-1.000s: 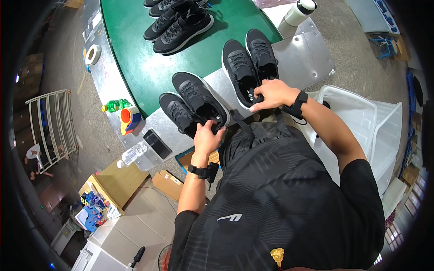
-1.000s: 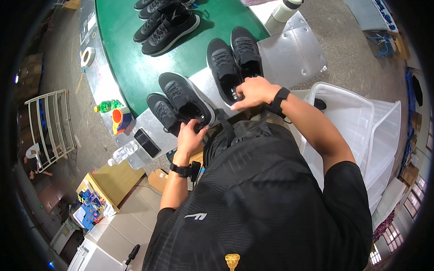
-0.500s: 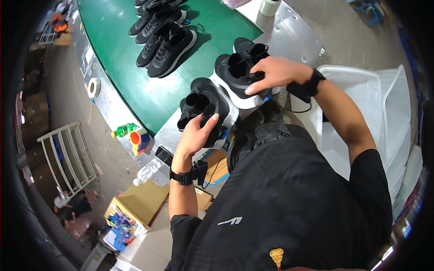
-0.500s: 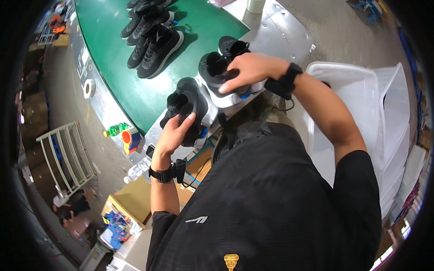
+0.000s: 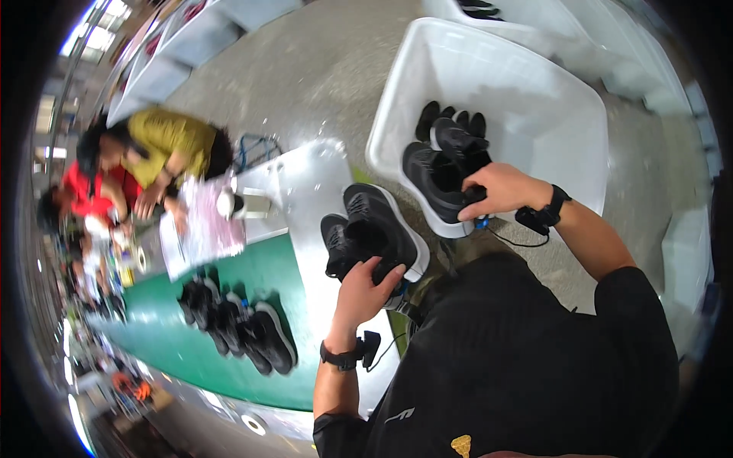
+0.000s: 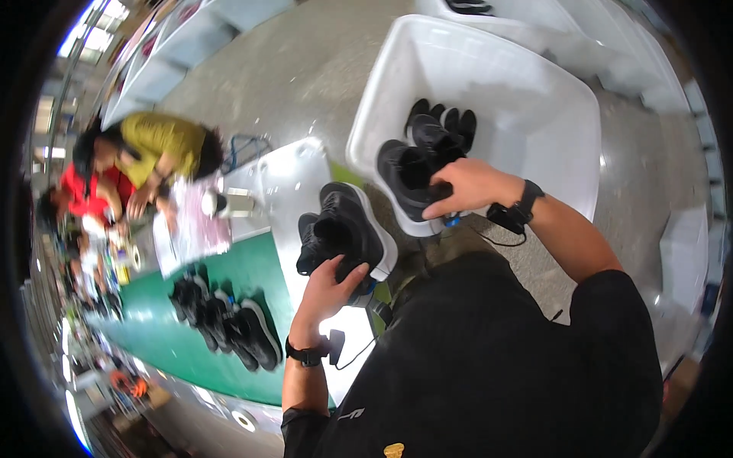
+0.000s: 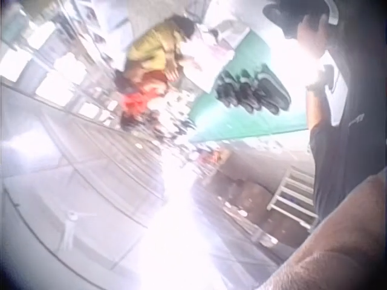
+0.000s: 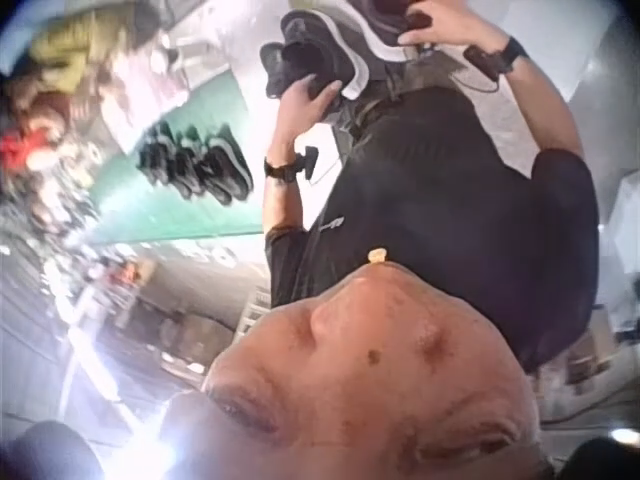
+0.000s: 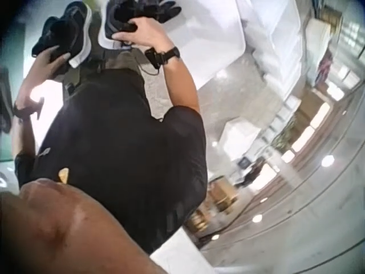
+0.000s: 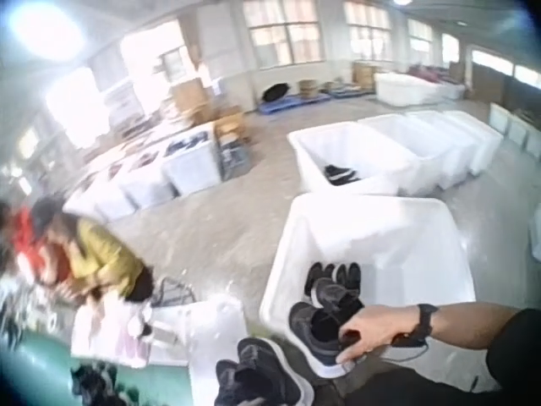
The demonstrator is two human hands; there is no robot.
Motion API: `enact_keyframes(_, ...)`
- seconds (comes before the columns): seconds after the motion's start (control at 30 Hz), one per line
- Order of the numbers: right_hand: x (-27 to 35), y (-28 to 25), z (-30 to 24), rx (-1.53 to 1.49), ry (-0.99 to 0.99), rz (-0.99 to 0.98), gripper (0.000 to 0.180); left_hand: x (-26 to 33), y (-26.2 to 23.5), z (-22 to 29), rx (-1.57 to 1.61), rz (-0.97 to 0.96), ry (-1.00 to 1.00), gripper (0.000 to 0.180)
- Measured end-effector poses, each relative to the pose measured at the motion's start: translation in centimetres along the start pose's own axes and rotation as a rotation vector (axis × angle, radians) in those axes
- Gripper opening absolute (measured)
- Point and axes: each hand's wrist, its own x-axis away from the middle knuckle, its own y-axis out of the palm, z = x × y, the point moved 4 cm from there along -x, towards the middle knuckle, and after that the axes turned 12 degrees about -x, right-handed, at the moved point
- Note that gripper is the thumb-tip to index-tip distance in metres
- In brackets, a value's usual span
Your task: Transferring finished shoes from a conveyor belt into storage bins.
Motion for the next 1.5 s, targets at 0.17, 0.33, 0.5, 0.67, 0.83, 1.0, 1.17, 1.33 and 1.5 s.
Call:
enact_keyframes(0.17,6.9,-3.1,15.5,-0.102,0.324,0.251,0.084,-11.2,3.9,11.3,-0.411,-0.206,0.291,0.071)
enact_keyframes(0.33,10.3,-2.7,30.3,-0.226,0.481,0.356,0.083,-22.4,13.8,19.7,-0.669,-0.406,0.446,0.073)
enact_keyframes(0.5,12.2,-4.4,40.8,-0.405,0.595,0.251,0.070,-32.4,23.1,26.7,-0.873,-0.552,0.481,0.081)
enact_keyframes(0.67,13.8,-8.3,47.4,-0.413,0.524,0.404,0.065,-37.9,29.7,33.8,-0.938,-0.588,0.573,0.074)
enact_keyframes(0.83,13.9,-9.4,52.7,-0.242,0.611,0.444,0.065,-40.7,33.5,35.8,-0.828,-0.338,0.761,0.054)
enact_keyframes(1.0,14.2,-7.0,54.9,-0.331,0.629,0.674,0.044,-40.4,34.6,32.0,-0.494,-0.260,0.658,0.044)
enact_keyframes(1.17,12.9,-1.5,53.9,-0.447,0.568,0.615,0.037,-36.3,32.4,20.1,-0.397,-0.290,0.415,0.032)
enact_keyframes(1.33,9.3,1.6,50.1,-0.497,0.494,0.516,0.037,-28.8,26.8,7.9,-0.325,-0.223,0.171,0.034)
enact_keyframes(1.5,4.4,3.3,44.2,-0.474,0.379,0.337,0.037,-19.0,21.5,-0.2,0.019,-0.093,-0.243,0.032)
